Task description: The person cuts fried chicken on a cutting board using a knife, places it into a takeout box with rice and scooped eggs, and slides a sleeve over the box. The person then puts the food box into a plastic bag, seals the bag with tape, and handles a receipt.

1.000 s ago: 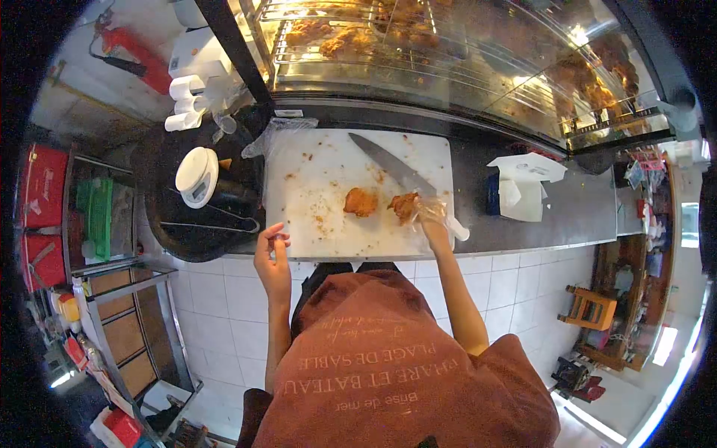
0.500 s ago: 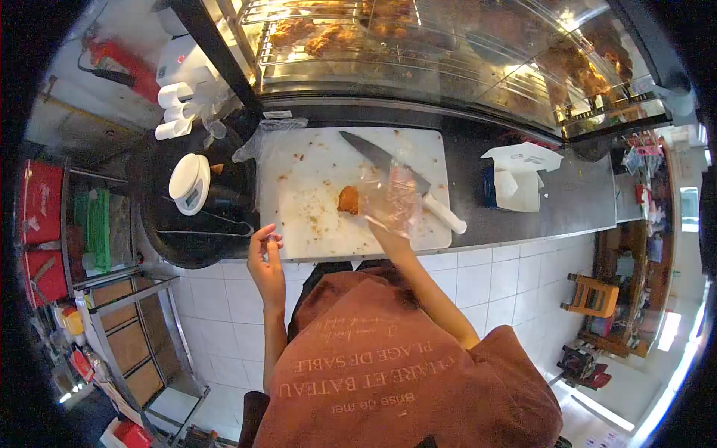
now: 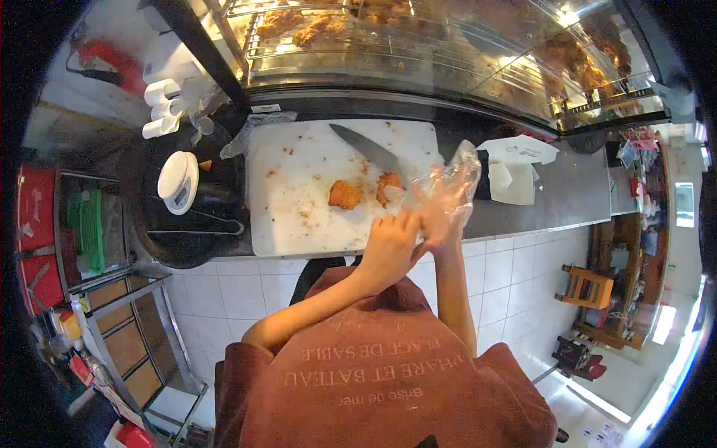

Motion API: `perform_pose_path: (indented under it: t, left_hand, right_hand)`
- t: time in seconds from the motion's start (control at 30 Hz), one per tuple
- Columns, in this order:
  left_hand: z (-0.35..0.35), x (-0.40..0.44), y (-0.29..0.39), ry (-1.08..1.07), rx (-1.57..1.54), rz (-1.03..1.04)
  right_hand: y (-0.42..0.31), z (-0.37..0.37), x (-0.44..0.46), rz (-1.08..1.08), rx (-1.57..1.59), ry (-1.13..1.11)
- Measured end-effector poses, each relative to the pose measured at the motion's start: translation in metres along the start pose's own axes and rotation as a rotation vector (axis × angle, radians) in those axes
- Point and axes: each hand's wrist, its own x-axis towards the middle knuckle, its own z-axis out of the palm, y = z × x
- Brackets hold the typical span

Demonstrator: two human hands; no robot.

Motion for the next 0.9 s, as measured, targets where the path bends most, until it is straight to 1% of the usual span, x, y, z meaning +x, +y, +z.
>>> perform_pose_path:
  t: [0.03, 0.1, 0.13, 0.17, 0.23, 0.3, 0.33, 0.37, 0.47, 0.5, 0.57, 0.67, 0.7, 0.77, 0.8, 0.83, 0.87, 0.9]
  left_hand:
    - [0.011, -0.002, -0.002, 0.021, 0.010, 0.047]
    - [0.013, 0.000, -0.001, 0.007, -0.024, 0.130]
    - [0.013, 0.000, -0.001, 0.001, -0.038, 0.171]
    - [0.017, -0.003, 0.001, -0.044, -0.055, 0.277]
    - [0.029, -0.013, 0.005, -0.129, -0.089, 0.488]
    - [0.025, -0.014, -0.003, -0.214, -0.033, 0.417]
    - [0.021, -0.015, -0.009, -0.256, -0.002, 0.386]
    - [0.017, -0.015, -0.013, -0.228, -0.053, 0.337]
    - [-0.005, -0.018, -0.026, -0.292, -0.045, 0.148]
    - [-0.010, -0.017, -0.035, -0.231, -0.074, 0.129]
    - [-0.020, -0.014, -0.054, -0.113, -0.131, 0.086]
    - [-0.039, 0.007, -0.063, -0.019, -0.016, 0.070]
    - [-0.046, 0.015, -0.064, -0.026, 0.000, 0.067]
    - [-0.058, 0.034, -0.064, -0.029, 0.017, 0.073]
    - [-0.063, 0.043, -0.064, -0.026, 0.020, 0.081]
    - [-0.066, 0.052, -0.066, -0.016, 0.011, 0.098]
    - [-0.068, 0.061, -0.066, -0.008, 0.001, 0.115]
    - [-0.067, 0.069, -0.063, 0.072, -0.001, 0.183]
  right_hand:
    - [-0.001, -0.001, 0.000, -0.014, -0.003, 0.011]
    - [0.001, -0.011, 0.001, -0.040, 0.010, 0.015]
    - [0.012, -0.030, 0.008, -0.151, -0.197, 0.014]
    - [0.028, -0.054, 0.020, -0.263, -0.406, 0.010]
    - [0.003, -0.006, 0.004, -0.262, -0.311, 0.004]
    - [0.030, -0.045, 0.037, -0.240, -0.339, 0.167]
    - [0.032, -0.062, 0.048, -0.412, -1.022, 0.142]
    - [0.030, -0.067, 0.056, -0.647, -1.679, 0.264]
    - [0.021, -0.082, 0.066, -0.467, -2.176, -0.195]
    - [0.019, -0.081, 0.070, -0.393, -2.324, -0.370]
    - [0.021, -0.082, 0.073, -0.250, -2.323, -0.459]
    - [0.008, -0.066, 0.064, -0.077, -2.349, -0.522]
    - [0.002, -0.061, 0.061, -0.028, -2.362, -0.529]
    - [0.004, -0.110, 0.052, -0.336, -2.162, -0.359]
    - [0.001, -0.117, 0.042, -0.480, -2.054, -0.280]
    - [0.000, -0.121, 0.031, -0.358, -2.091, -0.194]
    - [-0.010, -0.104, 0.013, -0.233, -2.120, -0.107]
    - [-0.013, -0.093, 0.000, -0.106, -2.143, -0.019]
